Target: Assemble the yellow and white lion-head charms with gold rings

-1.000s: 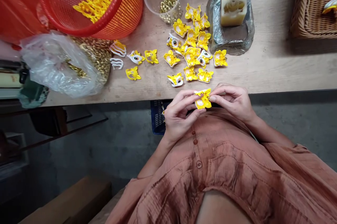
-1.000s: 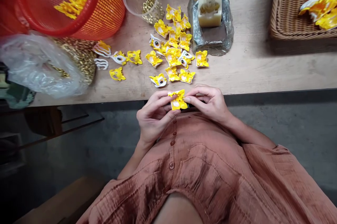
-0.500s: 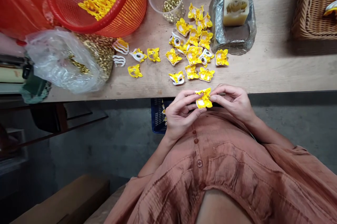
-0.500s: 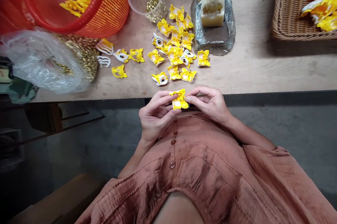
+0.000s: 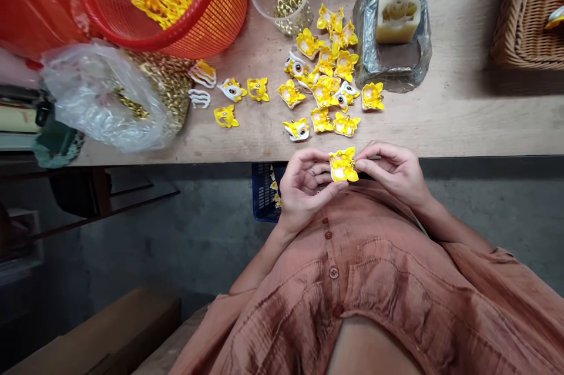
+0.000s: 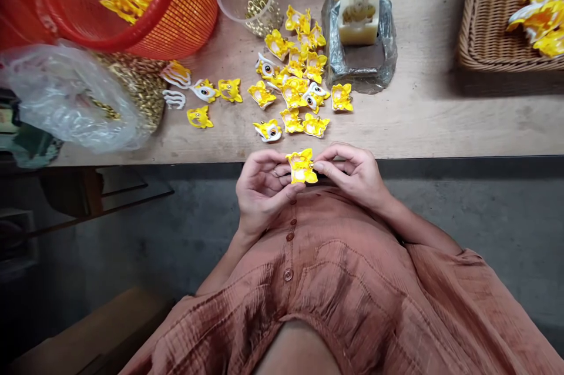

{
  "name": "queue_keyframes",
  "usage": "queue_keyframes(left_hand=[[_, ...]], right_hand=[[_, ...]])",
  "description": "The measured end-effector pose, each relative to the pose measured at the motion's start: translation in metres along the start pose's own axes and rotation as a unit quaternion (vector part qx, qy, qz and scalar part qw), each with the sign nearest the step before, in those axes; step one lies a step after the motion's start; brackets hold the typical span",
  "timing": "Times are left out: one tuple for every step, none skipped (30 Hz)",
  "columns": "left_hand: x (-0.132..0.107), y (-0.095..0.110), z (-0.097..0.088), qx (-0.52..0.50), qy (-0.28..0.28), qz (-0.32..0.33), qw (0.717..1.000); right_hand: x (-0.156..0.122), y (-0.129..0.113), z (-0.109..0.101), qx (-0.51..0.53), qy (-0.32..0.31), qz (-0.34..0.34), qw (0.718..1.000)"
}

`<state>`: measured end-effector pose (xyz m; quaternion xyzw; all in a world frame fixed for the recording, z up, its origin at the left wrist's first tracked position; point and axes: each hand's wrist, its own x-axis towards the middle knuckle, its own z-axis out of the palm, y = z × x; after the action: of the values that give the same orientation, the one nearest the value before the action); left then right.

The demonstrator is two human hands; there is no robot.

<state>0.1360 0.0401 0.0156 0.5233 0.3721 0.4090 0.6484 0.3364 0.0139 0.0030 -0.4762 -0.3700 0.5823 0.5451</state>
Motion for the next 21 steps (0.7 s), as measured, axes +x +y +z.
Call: queue_keyframes(left_hand=[[-0.0002, 0.0007, -0.0001, -0.002, -0.003, -0.01, 1.0], [-0.0005, 0.0013, -0.0003, 0.0, -0.008, -0.021, 1.0], [-0.0009, 0.0017, -0.0006, 0.005, -0.014, -0.031, 0.999], [-0.0013, 0.0018, -0.001, 0.012, -0.019, -0.037, 0.999], [-0.0017, 0.0018, -0.0014, 0.018, -0.022, -0.038, 0.999], [-0.002, 0.0017, -0.0019, 0.024, -0.023, -0.035, 0.999], [-0.0023, 0.0015, -0.0024, 0.032, -0.022, -0.029, 0.999], [-0.0024, 0.0014, -0.003, 0.042, -0.021, -0.018, 0.999], [-0.0024, 0.0013, -0.0036, 0.054, -0.021, -0.004, 0.998], [-0.0024, 0.0011, -0.0041, 0.066, -0.021, 0.011, 0.998], [-0.0024, 0.0009, -0.0046, 0.075, -0.022, 0.024, 0.997], [-0.0025, 0.0005, -0.005, 0.078, -0.023, 0.03, 0.996], [-0.0028, -0.0001, -0.0052, 0.074, -0.021, 0.026, 0.997], [-0.0033, -0.0009, -0.0052, 0.063, -0.017, 0.012, 0.998], [-0.004, -0.0018, -0.0049, 0.044, -0.011, -0.01, 0.999], [-0.0046, -0.0028, -0.0045, 0.019, -0.006, -0.033, 0.999], [-0.0051, -0.0036, -0.0039, -0.01, 0.0, -0.058, 0.998], [-0.0053, -0.0041, -0.0033, -0.041, 0.002, -0.081, 0.996], [-0.0052, -0.0043, -0.0026, -0.072, 0.002, -0.103, 0.992], [-0.0048, -0.004, -0.002, -0.099, 0.001, -0.123, 0.987], [-0.0041, -0.0033, -0.0014, -0.12, 0.002, -0.144, 0.982]], right_hand=[[0.0, -0.0004, 0.0004, 0.008, -0.002, 0.007, 1.0], [0.0, -0.0008, 0.0007, 0.015, -0.004, 0.016, 1.0], [0.0001, -0.0012, 0.001, 0.02, -0.009, 0.026, 0.999], [0.0003, -0.0016, 0.001, 0.024, -0.014, 0.037, 0.999], [0.0007, -0.0018, 0.001, 0.026, -0.018, 0.047, 0.998], [0.0011, -0.0017, 0.001, 0.027, -0.022, 0.056, 0.998], [0.0018, -0.0014, 0.0009, 0.028, -0.025, 0.064, 0.997], [0.0025, -0.0008, 0.0009, 0.031, -0.027, 0.07, 0.997], [0.0033, 0.0, 0.0009, 0.036, -0.029, 0.076, 0.996], [0.0041, 0.001, 0.0011, 0.044, -0.03, 0.082, 0.995], [0.0048, 0.0019, 0.0013, 0.053, -0.032, 0.09, 0.994], [0.0054, 0.0028, 0.0016, 0.062, -0.032, 0.097, 0.993], [0.0056, 0.0035, 0.0019, 0.07, -0.031, 0.102, 0.992], [0.0056, 0.004, 0.0022, 0.074, -0.032, 0.103, 0.991], [0.0051, 0.0044, 0.0022, 0.075, -0.031, 0.101, 0.992], [0.0043, 0.0045, 0.002, 0.072, -0.031, 0.095, 0.992], [0.0031, 0.0045, 0.0014, 0.067, -0.03, 0.086, 0.994], [0.0017, 0.0044, 0.0003, 0.057, -0.029, 0.073, 0.995], [0.0002, 0.004, -0.0012, 0.04, -0.024, 0.052, 0.998], [-0.0013, 0.0035, -0.0032, 0.011, -0.016, 0.019, 1.0], [-0.0025, 0.0026, -0.0057, -0.027, -0.01, -0.024, 0.999]])
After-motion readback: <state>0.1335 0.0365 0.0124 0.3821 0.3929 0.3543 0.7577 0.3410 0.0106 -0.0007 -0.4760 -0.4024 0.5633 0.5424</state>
